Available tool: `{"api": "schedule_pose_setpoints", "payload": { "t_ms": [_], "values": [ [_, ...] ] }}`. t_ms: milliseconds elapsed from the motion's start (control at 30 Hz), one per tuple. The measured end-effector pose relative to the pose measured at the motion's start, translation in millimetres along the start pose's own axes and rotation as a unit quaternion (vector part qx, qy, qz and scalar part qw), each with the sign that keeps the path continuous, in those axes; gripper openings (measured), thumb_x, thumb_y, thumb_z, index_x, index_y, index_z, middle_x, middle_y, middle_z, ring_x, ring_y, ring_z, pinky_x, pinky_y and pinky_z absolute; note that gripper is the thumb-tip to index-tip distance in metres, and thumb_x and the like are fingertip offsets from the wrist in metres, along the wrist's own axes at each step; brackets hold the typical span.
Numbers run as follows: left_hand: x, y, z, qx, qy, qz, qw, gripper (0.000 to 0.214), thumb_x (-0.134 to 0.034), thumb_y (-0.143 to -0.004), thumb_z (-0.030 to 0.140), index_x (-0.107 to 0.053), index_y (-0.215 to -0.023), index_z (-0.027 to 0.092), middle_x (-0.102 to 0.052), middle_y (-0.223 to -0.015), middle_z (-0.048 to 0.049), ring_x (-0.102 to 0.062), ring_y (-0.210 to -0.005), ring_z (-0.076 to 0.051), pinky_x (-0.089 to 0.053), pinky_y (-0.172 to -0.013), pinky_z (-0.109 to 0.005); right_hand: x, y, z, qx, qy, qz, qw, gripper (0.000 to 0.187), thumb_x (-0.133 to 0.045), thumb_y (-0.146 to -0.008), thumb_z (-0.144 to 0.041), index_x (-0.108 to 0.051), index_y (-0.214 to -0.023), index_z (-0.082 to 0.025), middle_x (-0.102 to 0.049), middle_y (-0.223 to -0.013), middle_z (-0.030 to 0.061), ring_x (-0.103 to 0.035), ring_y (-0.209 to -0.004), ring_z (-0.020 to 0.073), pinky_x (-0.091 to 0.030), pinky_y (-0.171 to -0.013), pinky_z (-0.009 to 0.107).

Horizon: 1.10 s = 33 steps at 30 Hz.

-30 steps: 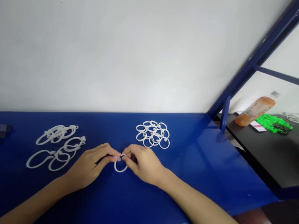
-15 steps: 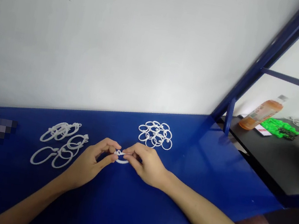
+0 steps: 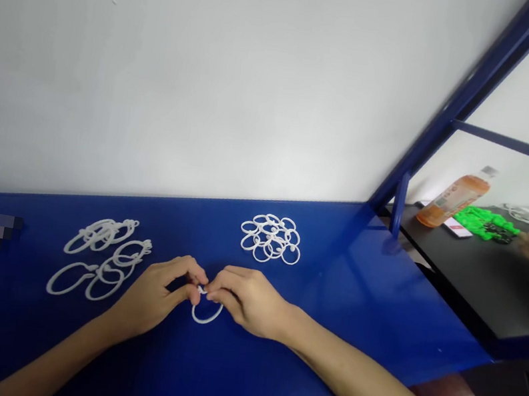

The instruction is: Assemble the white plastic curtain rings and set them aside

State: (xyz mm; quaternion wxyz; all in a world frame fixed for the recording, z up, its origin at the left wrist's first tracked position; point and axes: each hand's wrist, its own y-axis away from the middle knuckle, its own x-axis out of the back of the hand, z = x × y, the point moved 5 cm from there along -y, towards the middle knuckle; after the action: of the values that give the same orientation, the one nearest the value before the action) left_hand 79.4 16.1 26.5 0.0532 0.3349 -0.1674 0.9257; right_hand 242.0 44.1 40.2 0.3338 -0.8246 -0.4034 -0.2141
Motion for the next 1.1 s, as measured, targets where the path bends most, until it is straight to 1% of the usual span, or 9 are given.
{"api": "schedule_pose_setpoints", "payload": {
  "t_ms": [200, 333, 400, 467, 567, 667, 833, 933, 1100],
  "values": [
    [-3.5, -1, 1, -0.039, -0.044, -0.006, 0.998, 0.013, -0.058, -0.089, 0.02, -0.064, -0.078, 0.025, -0.07, -0.07, 0.0062, -0.062, -0.073, -0.015, -0.044, -0.079, -0.032, 1, 3, -5, 0.009, 0.018, -0.027, 0.999, 0.022, -0.046, -0.103, -0.024, -0.067, -0.101, -0.018, -0.066, -0.089, 0.0058, -0.062, -0.079, 0.0143, -0.052, -0.072, 0.026],
    [-4.7, -3, 1, -0.055, -0.096, -0.009, 0.994, 0.012, -0.059, -0.091, 0.029, -0.064, -0.081, 0.025, -0.07, -0.077, 0.004, -0.062, -0.077, -0.016, -0.043, -0.078, -0.033, 0, 1, -3, 0.015, 0.037, -0.015, 0.999, 0.022, -0.046, -0.104, -0.025, -0.067, -0.102, -0.019, -0.068, -0.09, 0.006, -0.063, -0.08, 0.0152, -0.053, -0.074, 0.027],
    [1.8, -5, -2, -0.05, -0.158, 0.006, 0.986, 0.011, -0.06, -0.091, 0.035, -0.066, -0.093, 0.026, -0.071, -0.082, 0.0019, -0.063, -0.081, -0.019, -0.043, -0.082, -0.036, 6, -2, 4, 0.001, 0.055, 0.018, 0.998, 0.02, -0.047, -0.103, -0.026, -0.067, -0.102, -0.02, -0.07, -0.093, 0.0064, -0.064, -0.085, 0.0164, -0.054, -0.077, 0.03],
    [16.6, -7, -7, -0.028, -0.248, 0.042, 0.968, 0.025, -0.057, -0.092, 0.04, -0.064, -0.109, 0.024, -0.071, -0.09, -0.003, -0.064, -0.088, -0.024, -0.043, -0.087, -0.041, 18, -4, 14, -0.023, 0.091, 0.073, 0.993, 0.018, -0.048, -0.103, -0.026, -0.066, -0.103, -0.021, -0.07, -0.098, 0.0068, -0.065, -0.089, 0.0181, -0.054, -0.081, 0.033],
    [47.1, -6, -22, 0.043, -0.394, 0.086, 0.914, 0.038, -0.047, -0.094, 0.04, -0.06, -0.12, 0.017, -0.068, -0.109, -0.0145, -0.062, -0.103, -0.034, -0.043, -0.091, -0.05, 51, -2, 36, -0.08, 0.162, 0.183, 0.966, 0.016, -0.05, -0.101, -0.026, -0.065, -0.103, -0.021, -0.067, -0.099, 0.0077, -0.063, -0.089, 0.0195, -0.052, -0.081, 0.035],
    [66.3, -1, -41, 0.111, -0.479, 0.031, 0.87, 0.042, -0.044, -0.088, 0.036, -0.063, -0.117, 0.012, -0.067, -0.107, -0.0195, -0.06, -0.104, -0.04, -0.044, -0.087, -0.054, 82, 5, 59, -0.146, 0.213, 0.253, 0.932, 0.016, -0.053, -0.098, -0.024, -0.068, -0.1, -0.019, -0.063, -0.093, 0.0071, -0.06, -0.076, 0.0174, -0.051, -0.074, 0.032],
    [63.3, 5, -54, 0.114, -0.487, -0.041, 0.865, 0.038, -0.039, -0.086, 0.024, -0.067, -0.11, 0.013, -0.07, -0.104, -0.0192, -0.06, -0.106, -0.039, -0.042, -0.091, -0.055, 92, 8, 83, -0.181, 0.236, 0.206, 0.932, 0.016, -0.059, -0.093, -0.021, -0.07, -0.103, -0.018, -0.066, -0.088, 0.0048, -0.059, -0.077, 0.0174, -0.049, -0.077, 0.033],
    [54.9, 3, -50, 0.088, -0.481, -0.032, 0.872, 0.039, -0.037, -0.089, 0.021, -0.066, -0.114, 0.014, -0.071, -0.108, -0.0175, -0.06, -0.107, -0.037, -0.041, -0.092, -0.054, 88, 8, 85, -0.181, 0.241, 0.198, 0.933, 0.011, -0.06, -0.092, -0.022, -0.069, -0.097, -0.019, -0.069, -0.087, 0.0041, -0.058, -0.081, 0.0184, -0.048, -0.078, 0.033],
    [53.1, -1, -44, 0.062, -0.481, 0.012, 0.874, 0.039, -0.037, -0.096, 0.028, -0.062, -0.124, 0.015, -0.073, -0.106, -0.0157, -0.063, -0.106, -0.035, -0.042, -0.091, -0.049, 87, 8, 81, -0.176, 0.241, 0.208, 0.931, 0.011, -0.059, -0.094, -0.024, -0.069, -0.097, -0.02, -0.07, -0.088, 0.0039, -0.057, -0.083, 0.0187, -0.047, -0.08, 0.034]
  ]
}}
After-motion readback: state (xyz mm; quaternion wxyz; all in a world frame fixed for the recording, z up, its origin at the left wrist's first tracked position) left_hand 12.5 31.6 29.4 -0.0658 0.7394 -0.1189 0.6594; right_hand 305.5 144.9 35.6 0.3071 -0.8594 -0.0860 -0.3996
